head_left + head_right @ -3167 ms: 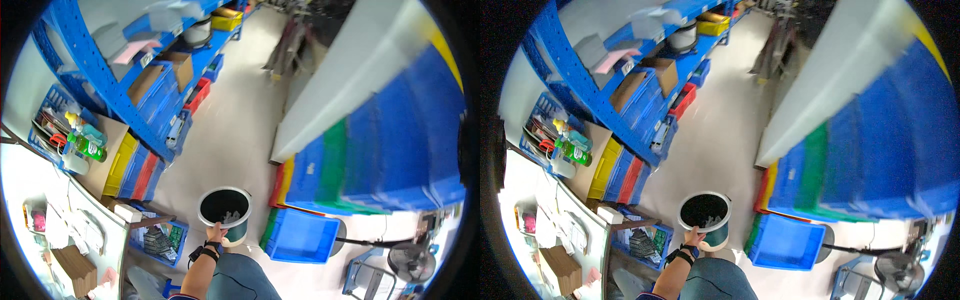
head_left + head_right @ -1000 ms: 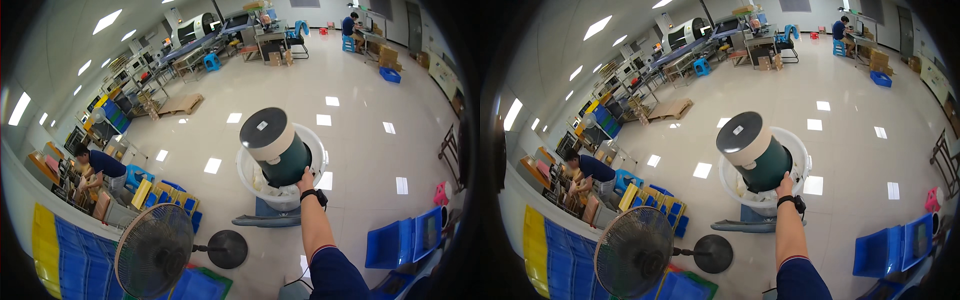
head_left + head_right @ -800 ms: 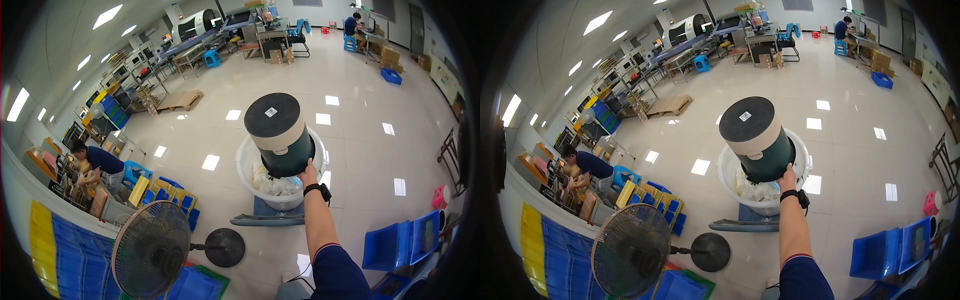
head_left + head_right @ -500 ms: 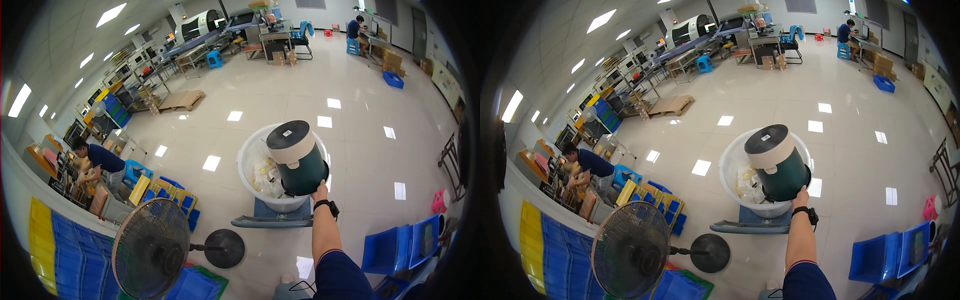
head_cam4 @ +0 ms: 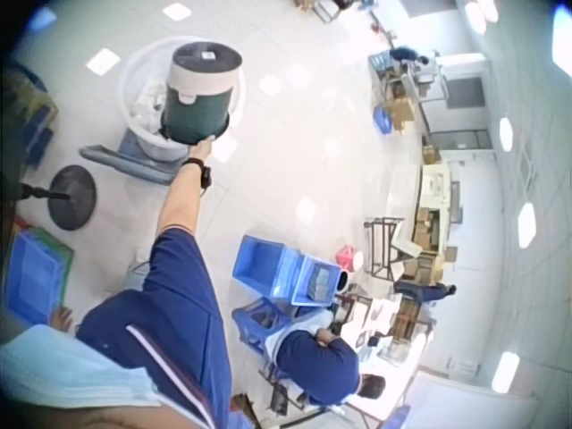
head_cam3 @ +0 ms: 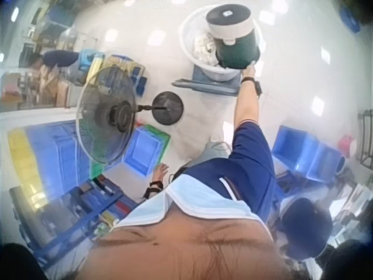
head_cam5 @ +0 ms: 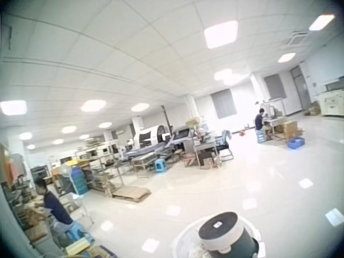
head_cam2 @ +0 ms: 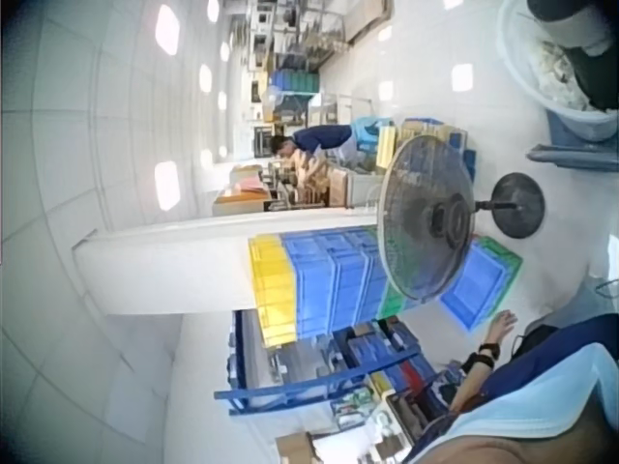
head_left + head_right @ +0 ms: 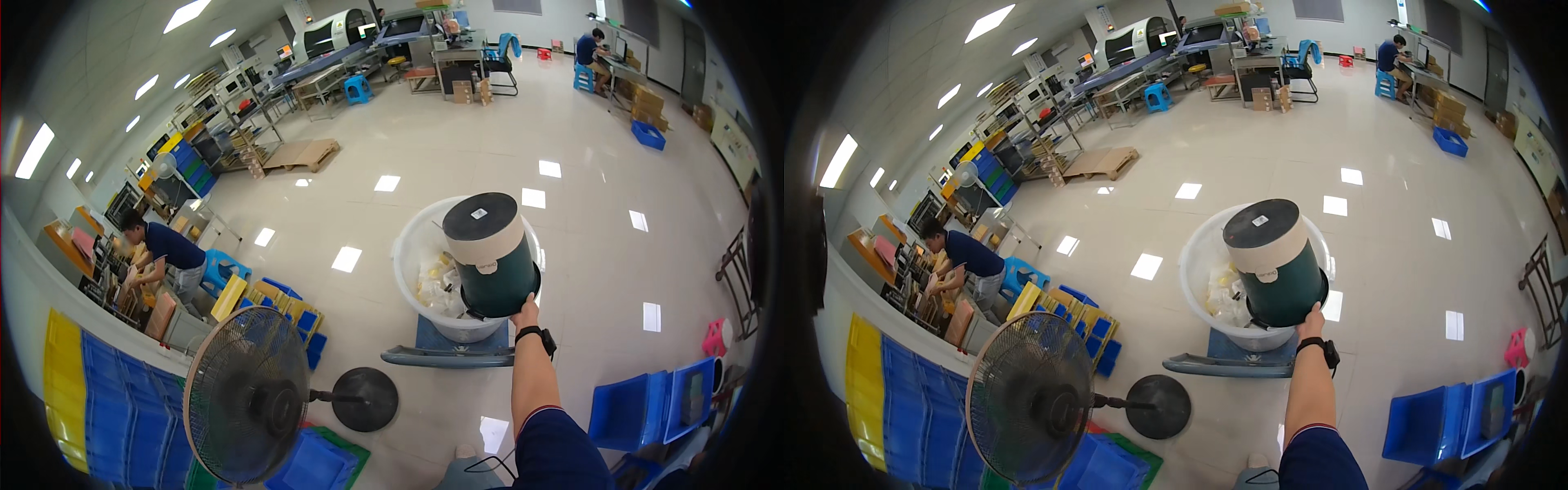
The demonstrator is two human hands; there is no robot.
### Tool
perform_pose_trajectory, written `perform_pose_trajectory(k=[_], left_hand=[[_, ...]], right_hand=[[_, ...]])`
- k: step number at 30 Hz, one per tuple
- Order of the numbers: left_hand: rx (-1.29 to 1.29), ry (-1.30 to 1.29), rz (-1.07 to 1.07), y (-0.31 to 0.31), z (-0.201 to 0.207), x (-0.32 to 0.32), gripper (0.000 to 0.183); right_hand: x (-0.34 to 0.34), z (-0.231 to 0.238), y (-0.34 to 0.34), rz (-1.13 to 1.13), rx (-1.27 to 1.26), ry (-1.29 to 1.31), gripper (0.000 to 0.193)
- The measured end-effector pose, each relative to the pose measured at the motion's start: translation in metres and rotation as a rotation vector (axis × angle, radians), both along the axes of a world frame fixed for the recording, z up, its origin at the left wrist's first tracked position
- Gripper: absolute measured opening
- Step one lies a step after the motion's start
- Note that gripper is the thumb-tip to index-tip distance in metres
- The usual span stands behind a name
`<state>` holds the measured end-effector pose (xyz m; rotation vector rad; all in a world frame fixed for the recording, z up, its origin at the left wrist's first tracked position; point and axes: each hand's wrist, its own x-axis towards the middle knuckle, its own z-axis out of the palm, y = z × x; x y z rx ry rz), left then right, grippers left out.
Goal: The recorder moves through a workshop floor with a large mobile trash container, collecting and emptying smaller trash bins into it.
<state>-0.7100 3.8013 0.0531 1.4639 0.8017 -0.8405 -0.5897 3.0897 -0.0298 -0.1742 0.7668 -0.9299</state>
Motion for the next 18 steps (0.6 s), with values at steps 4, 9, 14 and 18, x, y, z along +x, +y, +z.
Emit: perform_pose_trajectory(k=[4,9,14,18], left_hand=[[-0.012,0.060,-0.033,0.008,-0.013,-0.008,0.040],[-0.042,0.003,-0.055,0.042,-0.034,-0.014,0.037],[0.034,0.010,-0.001,0.039,-0.035,-0.023,0.037],[0.026,-0.002,-0.002,0.019,-0.016,-0.031,0.037]], right_hand=[[0.012,0.029,-0.021,0.050,-0.085,0.201,0.047],[0.041,0.121,-0.038,0.017,-0.536,0.070,0.046],[0.035,0.164,-0.039,0.112,-0.875,0.563,0.029],[-0.015,0.169,-0.054,-0.024,-1.190,1.075,0.031]])
